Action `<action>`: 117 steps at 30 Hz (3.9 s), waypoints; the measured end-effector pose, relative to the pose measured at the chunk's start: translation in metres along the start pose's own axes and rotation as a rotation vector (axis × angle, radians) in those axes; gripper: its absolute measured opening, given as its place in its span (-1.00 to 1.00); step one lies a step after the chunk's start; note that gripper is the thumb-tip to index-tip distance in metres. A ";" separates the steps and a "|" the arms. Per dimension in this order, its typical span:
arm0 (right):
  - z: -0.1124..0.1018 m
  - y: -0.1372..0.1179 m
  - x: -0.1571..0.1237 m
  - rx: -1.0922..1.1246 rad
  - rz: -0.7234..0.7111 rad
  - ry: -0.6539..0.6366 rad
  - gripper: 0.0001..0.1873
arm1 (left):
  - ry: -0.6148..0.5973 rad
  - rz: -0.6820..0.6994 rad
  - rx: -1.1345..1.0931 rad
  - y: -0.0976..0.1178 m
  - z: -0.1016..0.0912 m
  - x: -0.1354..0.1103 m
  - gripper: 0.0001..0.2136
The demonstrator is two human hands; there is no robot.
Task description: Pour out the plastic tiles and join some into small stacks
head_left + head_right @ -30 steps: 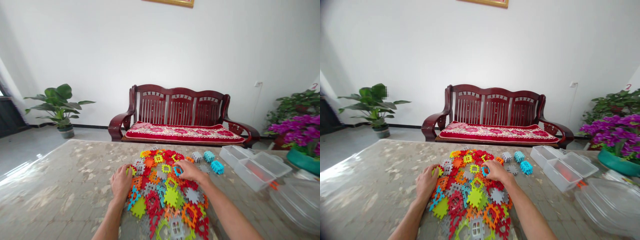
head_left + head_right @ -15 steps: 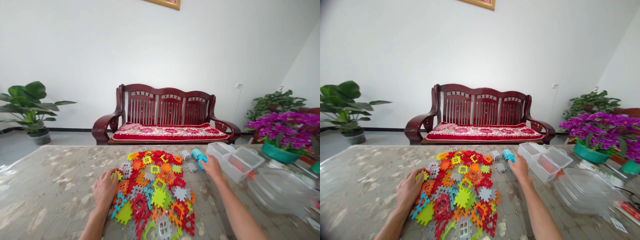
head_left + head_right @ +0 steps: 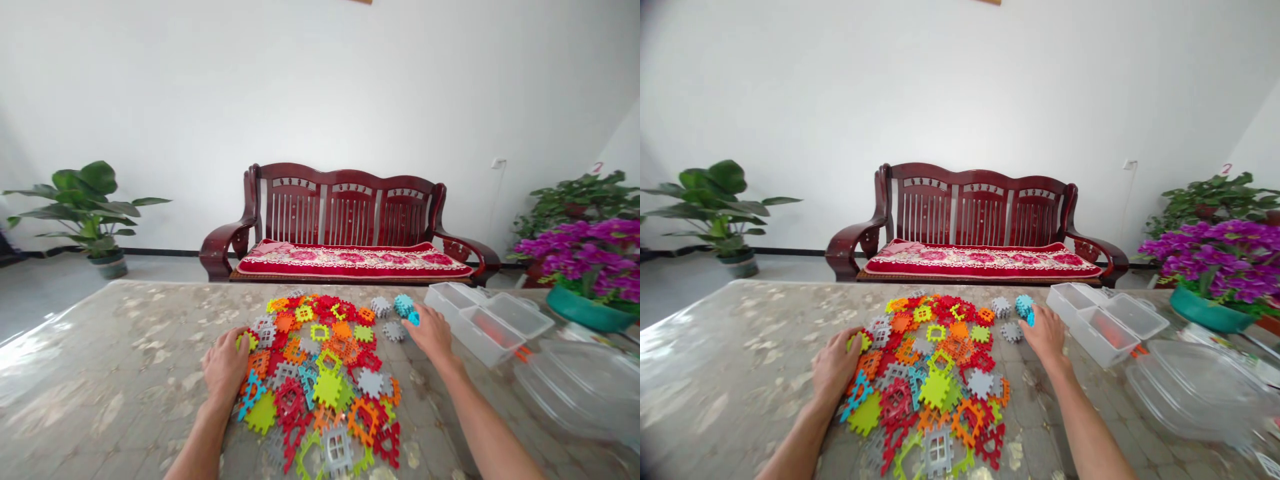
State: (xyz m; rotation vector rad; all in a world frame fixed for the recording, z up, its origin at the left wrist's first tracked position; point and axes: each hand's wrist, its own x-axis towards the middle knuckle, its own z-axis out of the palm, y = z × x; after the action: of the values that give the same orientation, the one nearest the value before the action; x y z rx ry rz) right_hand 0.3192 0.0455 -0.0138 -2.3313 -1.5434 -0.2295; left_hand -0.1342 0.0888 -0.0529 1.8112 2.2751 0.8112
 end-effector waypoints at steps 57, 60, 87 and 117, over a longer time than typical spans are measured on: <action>0.029 -0.131 -0.033 0.393 -0.402 -0.279 -0.67 | 0.060 0.007 -0.217 -0.006 0.011 0.002 -0.64; 0.021 -0.141 -0.034 0.293 -0.392 -0.301 -0.62 | 0.049 -0.001 -0.219 -0.005 0.010 0.002 -0.64; -0.001 0.021 -0.013 0.132 0.172 0.186 -0.52 | -0.004 -0.022 -0.175 -0.009 0.013 0.006 -0.57; 0.008 -0.156 -0.108 0.371 -0.754 -0.343 -0.32 | 0.087 0.013 -0.319 -0.005 0.010 0.002 -0.64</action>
State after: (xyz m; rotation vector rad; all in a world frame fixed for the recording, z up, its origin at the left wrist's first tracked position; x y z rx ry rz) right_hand 0.1324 0.0108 -0.0261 -1.4770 -2.3424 0.2809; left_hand -0.1347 0.0936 -0.0632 1.6766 2.0387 1.1978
